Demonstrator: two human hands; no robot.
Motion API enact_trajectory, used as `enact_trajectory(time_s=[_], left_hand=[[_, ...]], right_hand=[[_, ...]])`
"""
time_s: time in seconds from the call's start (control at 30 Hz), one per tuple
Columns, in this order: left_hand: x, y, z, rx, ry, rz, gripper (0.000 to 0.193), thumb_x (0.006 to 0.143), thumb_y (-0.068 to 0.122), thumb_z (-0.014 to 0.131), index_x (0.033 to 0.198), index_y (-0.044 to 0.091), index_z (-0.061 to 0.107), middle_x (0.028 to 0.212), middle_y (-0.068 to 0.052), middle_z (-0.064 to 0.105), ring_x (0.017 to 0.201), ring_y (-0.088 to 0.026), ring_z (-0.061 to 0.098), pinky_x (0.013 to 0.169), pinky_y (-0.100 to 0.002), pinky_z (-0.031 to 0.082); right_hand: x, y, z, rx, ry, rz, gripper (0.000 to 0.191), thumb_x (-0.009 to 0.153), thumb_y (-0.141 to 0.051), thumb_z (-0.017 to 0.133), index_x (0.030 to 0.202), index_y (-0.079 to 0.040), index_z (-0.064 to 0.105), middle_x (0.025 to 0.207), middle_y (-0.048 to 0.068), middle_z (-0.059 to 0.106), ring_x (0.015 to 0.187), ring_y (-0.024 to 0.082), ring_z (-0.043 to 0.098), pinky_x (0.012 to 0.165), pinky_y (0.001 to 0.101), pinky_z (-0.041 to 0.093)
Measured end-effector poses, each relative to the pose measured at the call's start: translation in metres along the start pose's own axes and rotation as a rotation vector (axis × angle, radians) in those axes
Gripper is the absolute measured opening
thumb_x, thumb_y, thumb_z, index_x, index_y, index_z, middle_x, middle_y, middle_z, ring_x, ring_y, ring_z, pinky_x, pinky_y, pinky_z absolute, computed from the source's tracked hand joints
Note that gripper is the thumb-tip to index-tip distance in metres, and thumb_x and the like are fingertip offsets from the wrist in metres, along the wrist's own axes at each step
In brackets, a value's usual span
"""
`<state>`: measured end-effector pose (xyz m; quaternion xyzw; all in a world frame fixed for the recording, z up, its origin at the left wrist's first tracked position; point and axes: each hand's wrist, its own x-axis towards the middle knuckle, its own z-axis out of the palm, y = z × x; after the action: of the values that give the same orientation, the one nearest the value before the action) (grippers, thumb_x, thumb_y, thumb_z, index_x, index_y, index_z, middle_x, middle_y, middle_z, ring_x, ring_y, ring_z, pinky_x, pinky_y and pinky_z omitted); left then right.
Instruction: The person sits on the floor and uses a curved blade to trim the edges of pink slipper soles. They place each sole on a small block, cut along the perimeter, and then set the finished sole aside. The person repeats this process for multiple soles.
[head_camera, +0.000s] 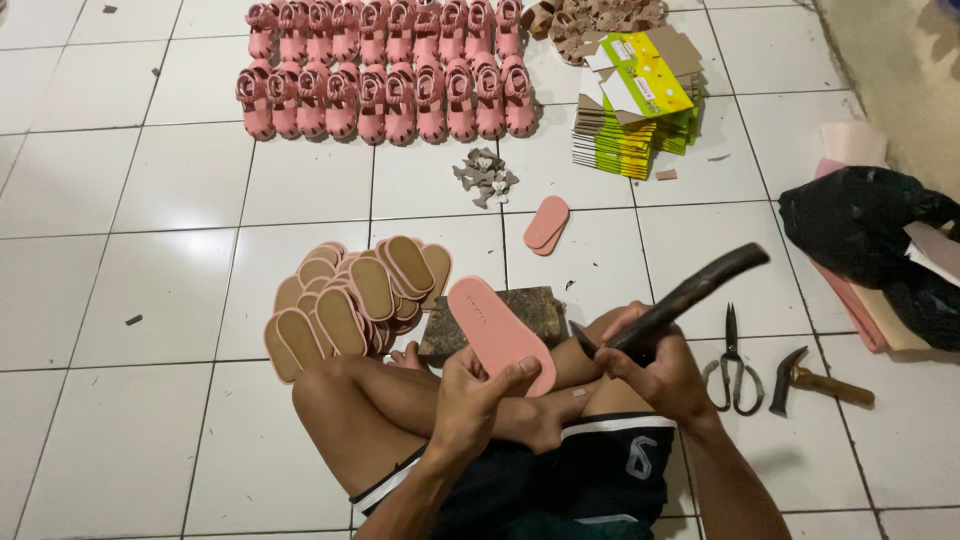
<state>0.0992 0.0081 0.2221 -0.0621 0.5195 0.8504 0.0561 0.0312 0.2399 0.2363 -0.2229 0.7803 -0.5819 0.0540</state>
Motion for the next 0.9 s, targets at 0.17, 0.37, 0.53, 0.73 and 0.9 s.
enact_trajectory(time_s=[0.17, 0.37, 0.53, 0.73, 0.9], left_hand=[[-0.002, 0.006, -0.002, 0.031, 0.008, -0.028, 0.025, 0.086, 0.017, 0.08, 0.099, -0.002, 0.071, 0.086, -0.005, 0.076, 0.074, -0.008, 0.069, 0.067, -0.024, 0.057], [-0.003, 0.005, -0.006, 0.106, -0.019, -0.021, 0.027, 0.087, 0.017, 0.08, 0.101, -0.004, 0.072, 0.088, -0.008, 0.077, 0.075, -0.01, 0.071, 0.069, -0.025, 0.059], [-0.004, 0.008, -0.009, 0.132, -0.056, -0.003, 0.029, 0.089, 0.017, 0.081, 0.102, -0.007, 0.073, 0.09, -0.012, 0.078, 0.078, -0.013, 0.072, 0.07, -0.027, 0.059], [-0.004, 0.017, -0.007, 0.245, -0.053, -0.059, 0.032, 0.084, 0.02, 0.082, 0.101, -0.006, 0.073, 0.089, -0.012, 0.079, 0.078, -0.015, 0.077, 0.072, -0.029, 0.065], [-0.006, 0.015, -0.007, 0.196, -0.076, -0.062, 0.034, 0.085, 0.02, 0.081, 0.104, -0.007, 0.072, 0.092, -0.012, 0.079, 0.08, -0.013, 0.075, 0.074, -0.028, 0.063]], right_hand=[[0.002, 0.001, 0.0, -0.021, -0.011, -0.018, 0.032, 0.075, -0.034, 0.087, 0.078, -0.009, 0.067, 0.065, -0.003, 0.063, 0.056, 0.007, 0.061, 0.051, 0.0224, 0.049], [-0.002, 0.006, 0.002, -0.069, -0.019, -0.029, 0.03, 0.078, -0.029, 0.087, 0.085, -0.006, 0.069, 0.068, -0.002, 0.059, 0.059, 0.009, 0.054, 0.053, 0.0242, 0.043], [-0.004, 0.013, 0.004, 0.232, -0.005, 0.07, 0.032, 0.085, -0.034, 0.082, 0.089, -0.008, 0.063, 0.067, -0.003, 0.065, 0.059, 0.008, 0.064, 0.055, 0.0244, 0.054], [0.002, 0.007, 0.002, 0.067, -0.044, 0.006, 0.029, 0.08, -0.032, 0.084, 0.08, -0.008, 0.069, 0.063, -0.003, 0.061, 0.052, 0.007, 0.054, 0.047, 0.022, 0.046], [0.004, 0.0, -0.003, -0.108, -0.06, -0.075, 0.027, 0.077, -0.028, 0.087, 0.078, -0.007, 0.071, 0.064, -0.004, 0.065, 0.054, 0.007, 0.059, 0.05, 0.023, 0.048]])
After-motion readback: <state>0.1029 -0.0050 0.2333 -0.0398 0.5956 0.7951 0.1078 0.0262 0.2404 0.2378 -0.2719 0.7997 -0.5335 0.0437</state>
